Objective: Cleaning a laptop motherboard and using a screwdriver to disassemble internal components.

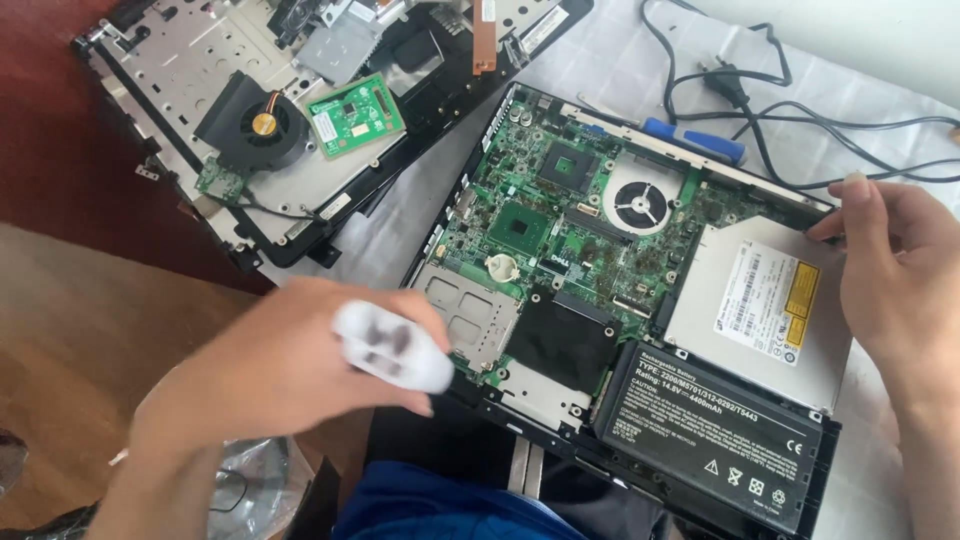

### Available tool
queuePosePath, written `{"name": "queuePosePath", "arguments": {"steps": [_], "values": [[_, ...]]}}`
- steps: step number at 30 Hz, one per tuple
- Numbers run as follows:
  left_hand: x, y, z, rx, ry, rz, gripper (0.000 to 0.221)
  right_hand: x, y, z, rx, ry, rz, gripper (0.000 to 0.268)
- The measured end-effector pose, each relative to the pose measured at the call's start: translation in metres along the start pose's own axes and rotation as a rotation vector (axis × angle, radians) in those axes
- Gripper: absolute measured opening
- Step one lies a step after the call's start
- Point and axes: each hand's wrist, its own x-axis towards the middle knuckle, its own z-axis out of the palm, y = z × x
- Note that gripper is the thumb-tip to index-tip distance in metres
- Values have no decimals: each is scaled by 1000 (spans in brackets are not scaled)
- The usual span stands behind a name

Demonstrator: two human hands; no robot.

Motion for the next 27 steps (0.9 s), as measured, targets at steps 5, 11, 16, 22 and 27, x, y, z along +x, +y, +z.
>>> {"name": "queuePosePath", "arguments": {"steps": [5, 11, 16, 22, 27], "values": [[14, -3, 18, 189, -37, 302, 18, 1, 4, 2, -11, -8, -5, 35], [13, -10, 20, 66, 103, 404, 26, -1, 3, 4, -98, 3, 24, 40], [9, -2, 6, -99, 94, -56, 56, -1, 3, 4, -105, 2, 37, 40], [22, -26, 29, -326, 108, 370, 40, -2, 0, 5, -92, 0, 123, 38], [17, -16, 20, -181, 84, 83, 42, 0, 14, 6, -86, 5, 40, 39]]}}
